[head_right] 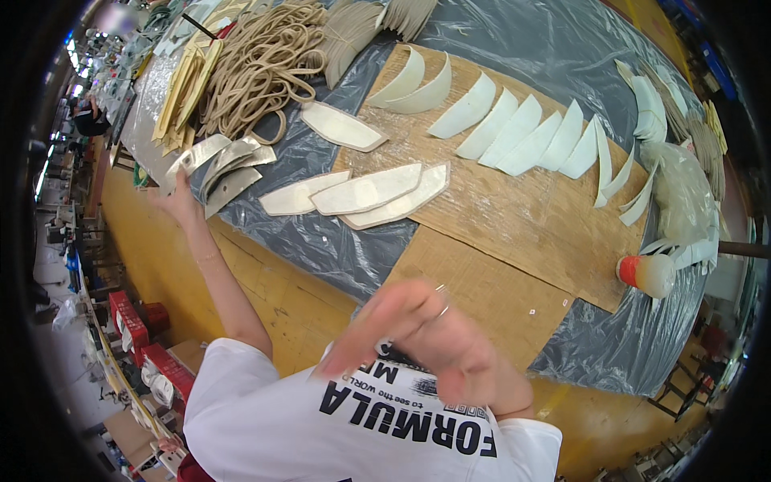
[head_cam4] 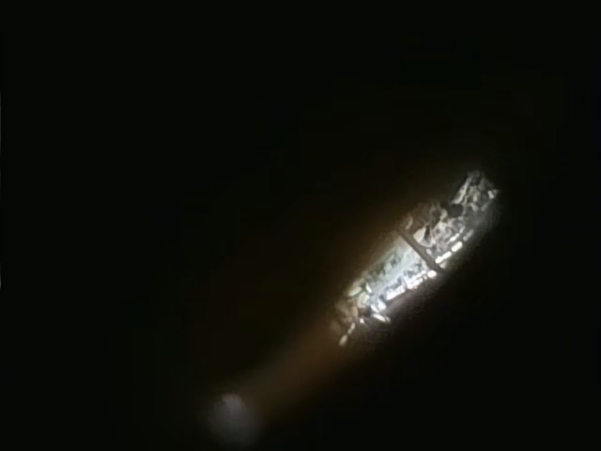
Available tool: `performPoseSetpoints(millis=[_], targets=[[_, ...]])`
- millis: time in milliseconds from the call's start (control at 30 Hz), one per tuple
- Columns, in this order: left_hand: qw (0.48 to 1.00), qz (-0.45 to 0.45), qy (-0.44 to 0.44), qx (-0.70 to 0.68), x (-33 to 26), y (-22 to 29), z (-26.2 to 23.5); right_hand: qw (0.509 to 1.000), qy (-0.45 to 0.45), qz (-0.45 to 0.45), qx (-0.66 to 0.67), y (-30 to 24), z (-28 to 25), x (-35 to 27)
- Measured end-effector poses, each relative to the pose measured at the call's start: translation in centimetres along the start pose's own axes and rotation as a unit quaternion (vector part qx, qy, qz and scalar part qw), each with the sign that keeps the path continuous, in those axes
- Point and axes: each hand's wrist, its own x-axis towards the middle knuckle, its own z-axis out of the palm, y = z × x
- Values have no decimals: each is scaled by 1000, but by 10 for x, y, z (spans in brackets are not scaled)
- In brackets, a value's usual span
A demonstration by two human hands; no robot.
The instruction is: The person repeatedly picks up white curved pieces and a flat piece, applies glue from a bottle to the flat piece, and presses the curved piece onto it. They smooth the joined piece and place it aside, repeating the cycle with new pieces from the table.
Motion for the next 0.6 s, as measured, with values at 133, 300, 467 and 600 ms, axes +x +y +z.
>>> performPoseSetpoints(millis=[133,300,467,600], targets=[[943,34,-113,312,33,-66,-2,972,-142,-36,185,24,33,24],[941,-21,-20,337,23,-75,-3,881,-62,74,462,16,82,38],[881,233,130,391,-33,-4,8,823,54,81,559,-1,103,35],[936,206,-276,65,-104,66,28,838,-25,102,535,22,80,30]])
